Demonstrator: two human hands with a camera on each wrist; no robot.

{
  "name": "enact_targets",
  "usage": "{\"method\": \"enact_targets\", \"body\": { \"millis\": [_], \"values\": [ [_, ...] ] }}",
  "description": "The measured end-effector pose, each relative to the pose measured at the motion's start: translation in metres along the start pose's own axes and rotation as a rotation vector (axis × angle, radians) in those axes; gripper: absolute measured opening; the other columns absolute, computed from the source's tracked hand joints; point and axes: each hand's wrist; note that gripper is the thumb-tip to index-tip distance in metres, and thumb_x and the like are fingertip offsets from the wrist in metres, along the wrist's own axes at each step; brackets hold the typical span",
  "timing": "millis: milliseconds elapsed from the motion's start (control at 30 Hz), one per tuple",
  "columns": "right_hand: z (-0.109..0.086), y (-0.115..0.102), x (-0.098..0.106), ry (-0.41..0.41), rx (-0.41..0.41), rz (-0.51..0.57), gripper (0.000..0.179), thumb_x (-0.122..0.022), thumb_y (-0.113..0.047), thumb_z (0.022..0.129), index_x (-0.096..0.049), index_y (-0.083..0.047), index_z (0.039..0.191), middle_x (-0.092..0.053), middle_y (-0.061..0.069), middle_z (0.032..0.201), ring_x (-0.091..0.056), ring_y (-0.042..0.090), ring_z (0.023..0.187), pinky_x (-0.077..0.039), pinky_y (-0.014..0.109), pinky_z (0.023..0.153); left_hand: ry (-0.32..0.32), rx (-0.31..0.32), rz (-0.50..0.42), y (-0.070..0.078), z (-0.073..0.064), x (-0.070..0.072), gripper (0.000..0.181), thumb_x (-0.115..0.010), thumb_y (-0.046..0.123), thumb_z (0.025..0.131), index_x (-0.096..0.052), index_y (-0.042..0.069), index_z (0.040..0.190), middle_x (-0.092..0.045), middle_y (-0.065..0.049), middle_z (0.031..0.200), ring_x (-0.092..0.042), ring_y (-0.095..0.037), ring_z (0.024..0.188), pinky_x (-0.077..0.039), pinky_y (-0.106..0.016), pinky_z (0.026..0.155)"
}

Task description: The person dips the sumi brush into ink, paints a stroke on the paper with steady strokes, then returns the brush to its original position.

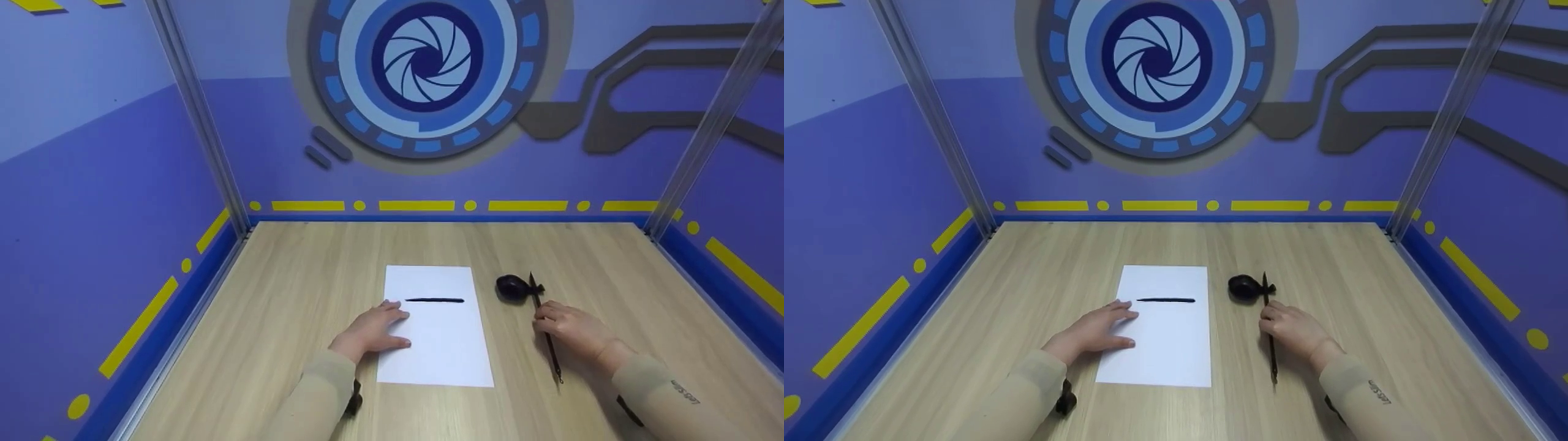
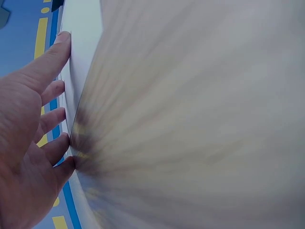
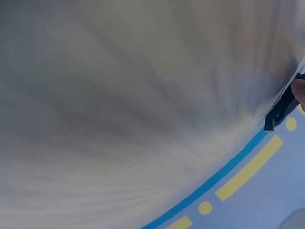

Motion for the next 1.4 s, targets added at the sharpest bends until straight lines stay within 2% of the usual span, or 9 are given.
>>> {"method": "enact_targets", "body": {
  "millis": [267, 700, 900, 1167, 1267, 1400],
  "values": [
    [-0.0012, 0.0015, -0.0013, 0.031, 0.008, 0.066, 0.029, -0.070, 0.010, 0.071, -0.071, -0.011, 0.091, -0.068, 0.005, 0.099, -0.063, 0.020, 0.091, -0.051, 0.029, 0.076, -0.002, 0.002, -0.001, 0.0003, -0.0003, -0.0003, 0.065, -0.076, 0.046, 0.092, -0.058, 0.017, 0.147, -0.043, -0.007, 0.164, -0.032, -0.032, 0.157, -0.032, -0.050, 0.127],
    [-0.0066, 0.0006, 0.0001, -0.045, -0.068, 0.104, 0.033, -0.072, 0.013, 0.071, -0.071, -0.014, 0.090, -0.067, 0.003, 0.100, -0.061, 0.018, 0.091, -0.050, 0.026, 0.074, 0.002, -0.006, 0.006, -0.0007, -0.0001, -0.0004, 0.066, -0.075, 0.047, 0.092, -0.057, 0.017, 0.147, -0.043, -0.007, 0.164, -0.032, -0.032, 0.157, -0.032, -0.048, 0.128],
    [-0.0067, -0.0004, 0.0007, -0.052, -0.087, 0.135, 0.034, -0.072, 0.015, 0.070, -0.072, -0.012, 0.091, -0.068, 0.004, 0.101, -0.062, 0.019, 0.092, -0.050, 0.026, 0.075, 0.001, -0.002, 0.012, -0.0006, 0.0000, -0.0010, 0.066, -0.075, 0.047, 0.092, -0.057, 0.017, 0.147, -0.043, -0.007, 0.164, -0.032, -0.032, 0.156, -0.032, -0.049, 0.127],
    [-0.0059, -0.0014, 0.0060, -0.067, -0.088, -0.004, 0.031, -0.074, 0.008, 0.073, -0.074, -0.010, 0.099, -0.072, 0.005, 0.106, -0.066, 0.021, 0.098, -0.059, 0.032, 0.077, 0.013, -0.022, -0.005, -0.0029, 0.0009, -0.0005, 0.065, -0.076, 0.046, 0.091, -0.059, 0.016, 0.145, -0.045, -0.009, 0.162, -0.034, -0.035, 0.155, -0.034, -0.051, 0.126],
    [-0.0057, -0.0003, 0.0060, -0.033, -0.108, 0.002, 0.036, -0.073, 0.011, 0.072, -0.073, -0.009, 0.102, -0.071, 0.006, 0.107, -0.066, 0.021, 0.099, -0.059, 0.033, 0.079, 0.012, -0.020, 0.001, -0.0026, 0.0013, -0.0006, 0.065, -0.076, 0.046, 0.091, -0.059, 0.016, 0.145, -0.045, -0.009, 0.162, -0.035, -0.035, 0.155, -0.034, -0.051, 0.126],
    [-0.0026, 0.0011, 0.0075, 0.002, -0.173, 0.006, 0.041, -0.075, 0.013, 0.071, -0.072, -0.010, 0.105, -0.072, 0.005, 0.109, -0.067, 0.023, 0.100, -0.059, 0.035, 0.080, 0.013, -0.023, 0.003, -0.0020, 0.0008, -0.0005, 0.064, -0.077, 0.045, 0.091, -0.059, 0.015, 0.145, -0.045, -0.010, 0.162, -0.035, -0.035, 0.155, -0.034, -0.051, 0.126]
  ]
}}
Point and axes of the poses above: each hand's wrist, its own z-axis towards the middle knuckle, its own x-axis out of the back of the hand, y = z × x
